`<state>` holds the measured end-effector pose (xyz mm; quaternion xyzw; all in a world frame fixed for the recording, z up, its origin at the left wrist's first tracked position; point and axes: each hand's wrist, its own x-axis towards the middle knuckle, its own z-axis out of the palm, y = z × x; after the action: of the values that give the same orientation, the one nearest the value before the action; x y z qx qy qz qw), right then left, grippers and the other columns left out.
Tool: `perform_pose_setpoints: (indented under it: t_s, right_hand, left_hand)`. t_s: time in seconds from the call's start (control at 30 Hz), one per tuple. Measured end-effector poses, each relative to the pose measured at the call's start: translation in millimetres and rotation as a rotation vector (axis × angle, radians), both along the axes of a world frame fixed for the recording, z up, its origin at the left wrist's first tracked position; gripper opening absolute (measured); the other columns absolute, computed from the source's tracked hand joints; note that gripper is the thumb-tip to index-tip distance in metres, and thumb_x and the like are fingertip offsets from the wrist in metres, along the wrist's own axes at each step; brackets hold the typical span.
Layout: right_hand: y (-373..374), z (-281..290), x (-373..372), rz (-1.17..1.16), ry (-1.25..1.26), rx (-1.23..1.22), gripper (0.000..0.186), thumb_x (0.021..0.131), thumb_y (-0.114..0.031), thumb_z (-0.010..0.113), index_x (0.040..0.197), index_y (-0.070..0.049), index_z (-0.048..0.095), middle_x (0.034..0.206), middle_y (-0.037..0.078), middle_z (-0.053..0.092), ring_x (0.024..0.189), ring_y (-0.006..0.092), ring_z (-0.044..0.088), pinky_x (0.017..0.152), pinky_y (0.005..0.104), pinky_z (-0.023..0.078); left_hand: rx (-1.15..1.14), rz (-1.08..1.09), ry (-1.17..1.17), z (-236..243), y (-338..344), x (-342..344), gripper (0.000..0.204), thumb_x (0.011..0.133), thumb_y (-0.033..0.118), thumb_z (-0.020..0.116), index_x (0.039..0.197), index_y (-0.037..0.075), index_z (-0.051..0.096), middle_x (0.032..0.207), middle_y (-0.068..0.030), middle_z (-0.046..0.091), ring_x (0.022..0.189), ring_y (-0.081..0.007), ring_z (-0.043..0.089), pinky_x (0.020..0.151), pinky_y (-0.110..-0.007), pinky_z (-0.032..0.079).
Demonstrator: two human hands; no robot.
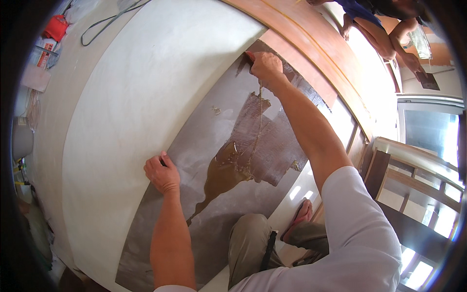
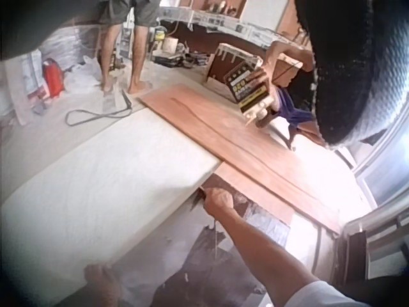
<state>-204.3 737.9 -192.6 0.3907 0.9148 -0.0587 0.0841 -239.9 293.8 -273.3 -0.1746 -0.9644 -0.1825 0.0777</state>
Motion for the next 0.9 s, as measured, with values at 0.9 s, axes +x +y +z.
perform_pose_setpoints:
  t_s: [0.9]
  right_hand:
    - [-225.2, -21.0, 66.6, 0.571, 0.312, -0.035, 0.041, 0.085, -0.01, 0.059, 0.123, -0.019, 0.068, 0.104, 0.01, 0.069, 0.092, 0.0274, 0.07, 0.075, 0.038, 0.059]
  left_hand:
    - [-0.007, 0.03, -0.032, 7.1, 3.5, 0.7, 0.031, 0.099, 0.033, 0.06, 0.087, 0.004, 0.06, 0.092, -0.0134, 0.058, 0.094, -0.0351, 0.055, 0.084, -0.048, 0.046]
